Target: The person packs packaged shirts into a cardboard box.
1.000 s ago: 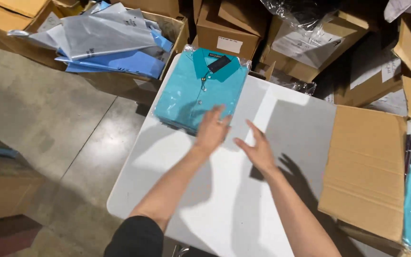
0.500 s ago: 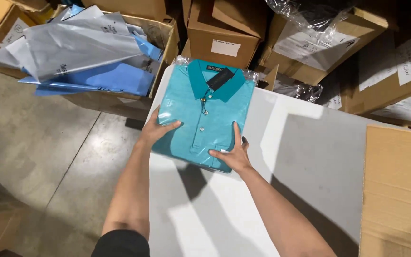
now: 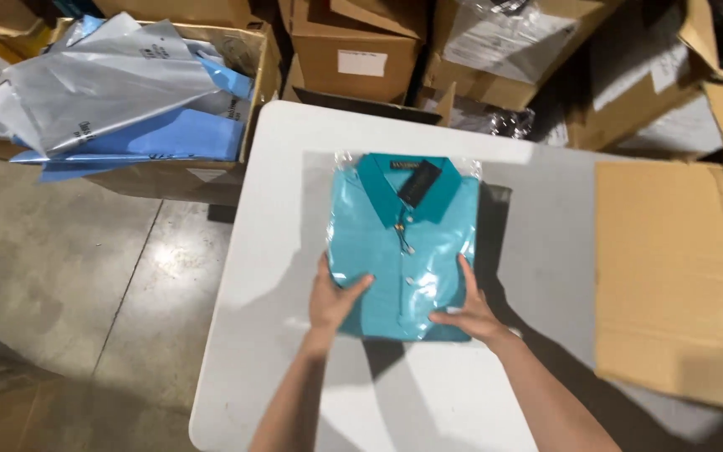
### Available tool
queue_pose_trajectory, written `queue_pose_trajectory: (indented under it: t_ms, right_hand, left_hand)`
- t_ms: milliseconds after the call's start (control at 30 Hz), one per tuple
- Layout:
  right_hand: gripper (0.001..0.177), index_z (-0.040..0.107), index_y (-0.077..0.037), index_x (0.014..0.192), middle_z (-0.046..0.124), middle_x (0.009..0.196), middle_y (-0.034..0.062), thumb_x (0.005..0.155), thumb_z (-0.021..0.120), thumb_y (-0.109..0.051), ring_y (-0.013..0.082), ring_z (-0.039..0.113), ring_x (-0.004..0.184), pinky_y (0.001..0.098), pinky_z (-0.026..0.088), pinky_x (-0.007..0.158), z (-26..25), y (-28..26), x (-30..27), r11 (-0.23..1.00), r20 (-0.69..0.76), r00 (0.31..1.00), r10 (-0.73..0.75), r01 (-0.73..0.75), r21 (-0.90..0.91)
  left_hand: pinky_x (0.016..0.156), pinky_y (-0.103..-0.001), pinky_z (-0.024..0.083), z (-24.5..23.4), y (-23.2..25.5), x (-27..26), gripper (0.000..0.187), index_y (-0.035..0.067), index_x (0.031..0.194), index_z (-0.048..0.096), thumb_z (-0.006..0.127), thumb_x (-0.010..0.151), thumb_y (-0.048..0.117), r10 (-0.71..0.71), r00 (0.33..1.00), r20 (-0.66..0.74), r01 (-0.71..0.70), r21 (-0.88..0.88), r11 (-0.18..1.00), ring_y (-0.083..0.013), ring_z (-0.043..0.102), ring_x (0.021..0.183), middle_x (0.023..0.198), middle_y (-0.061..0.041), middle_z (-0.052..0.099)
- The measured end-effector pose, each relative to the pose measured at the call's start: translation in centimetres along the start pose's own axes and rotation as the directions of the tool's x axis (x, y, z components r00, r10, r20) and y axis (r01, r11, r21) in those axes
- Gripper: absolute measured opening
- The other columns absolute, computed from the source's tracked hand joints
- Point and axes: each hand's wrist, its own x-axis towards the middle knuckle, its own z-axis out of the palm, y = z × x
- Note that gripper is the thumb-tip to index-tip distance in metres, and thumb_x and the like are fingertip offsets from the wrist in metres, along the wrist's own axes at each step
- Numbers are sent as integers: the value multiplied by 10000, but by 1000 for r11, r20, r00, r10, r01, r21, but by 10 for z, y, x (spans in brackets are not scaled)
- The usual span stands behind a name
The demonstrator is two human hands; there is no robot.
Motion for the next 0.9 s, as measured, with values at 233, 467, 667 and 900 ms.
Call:
queue_pose_trajectory:
  t_ms: [233,467,667,900]
  right_hand:
    - [1430,66,-411,1652,109,1712,218,593,1014,-251,472,-1,1575,642,79,1271,-34,158,-71,999,-96,994,49,-50,-14]
    - [1275,57,-340,1640,157,1674,224,687,888,-503,469,191,1548,640,321,1232,-30,169,-95,963,-257,965,49,-114,-246]
    - [1174,68,-167,1668,280,1600,216,829,757,-614,445,282,1496,654,410,1133,-6,179,-62,908,-446,895,-24,-167,-385]
    - [1014,132,-163,1647,262,1598,180,911,667,-610,378,303,1483,607,485,1076,-1,143,-90,813,-434,901,2,-254,-523]
  left_hand:
    - [1078,-501,543,89,-59,-118,1143,238,1589,168,743,740,745,7,997,74,-13,77,997,-449,565,1319,1355,-251,526]
    - [937,-522,594,142,-114,-130,1165,114,1553,246,633,750,865,133,979,-153,-81,306,948,-433,574,1276,1378,-281,484]
    - [917,-555,541,156,-117,-124,1108,-19,1460,359,732,749,745,295,910,-290,-112,515,850,-430,451,1328,1470,-272,364]
    - [790,-455,534,154,-98,-141,674,71,1135,544,910,672,399,553,800,-232,-345,576,741,-348,595,995,1052,-120,536]
